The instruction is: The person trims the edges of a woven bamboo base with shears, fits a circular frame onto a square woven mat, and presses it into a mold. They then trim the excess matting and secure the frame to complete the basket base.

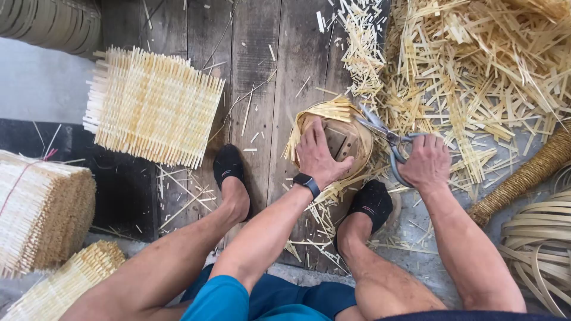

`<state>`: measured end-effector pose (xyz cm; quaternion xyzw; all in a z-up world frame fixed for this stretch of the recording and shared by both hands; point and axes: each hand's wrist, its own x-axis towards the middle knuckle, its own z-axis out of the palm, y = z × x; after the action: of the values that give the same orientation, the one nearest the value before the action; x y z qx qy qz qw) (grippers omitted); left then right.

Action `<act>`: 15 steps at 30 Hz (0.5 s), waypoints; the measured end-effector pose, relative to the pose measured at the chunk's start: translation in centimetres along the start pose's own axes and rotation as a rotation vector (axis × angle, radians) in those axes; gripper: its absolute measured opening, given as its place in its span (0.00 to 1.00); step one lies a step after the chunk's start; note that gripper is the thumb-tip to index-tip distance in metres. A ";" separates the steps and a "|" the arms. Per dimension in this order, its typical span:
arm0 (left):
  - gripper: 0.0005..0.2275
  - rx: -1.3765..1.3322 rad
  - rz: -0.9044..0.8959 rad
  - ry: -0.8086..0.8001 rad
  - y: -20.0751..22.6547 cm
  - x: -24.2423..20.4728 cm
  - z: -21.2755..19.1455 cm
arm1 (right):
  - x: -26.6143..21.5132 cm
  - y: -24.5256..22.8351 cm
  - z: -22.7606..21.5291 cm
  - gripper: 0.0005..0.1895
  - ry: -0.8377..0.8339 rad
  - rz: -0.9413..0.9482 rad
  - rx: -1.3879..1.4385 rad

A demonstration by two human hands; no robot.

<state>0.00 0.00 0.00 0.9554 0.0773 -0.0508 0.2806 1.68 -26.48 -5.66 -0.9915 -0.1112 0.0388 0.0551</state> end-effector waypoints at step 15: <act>0.58 0.117 0.194 -0.327 -1.0 1.3 -1.4 | 2.4 -2.1 -2.5 0.32 0.042 -0.104 -0.154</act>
<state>1.22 1.72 0.45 0.9521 -0.0649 -0.1821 0.2370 3.76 -24.19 -3.11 -0.9863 -0.1638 0.0066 -0.0172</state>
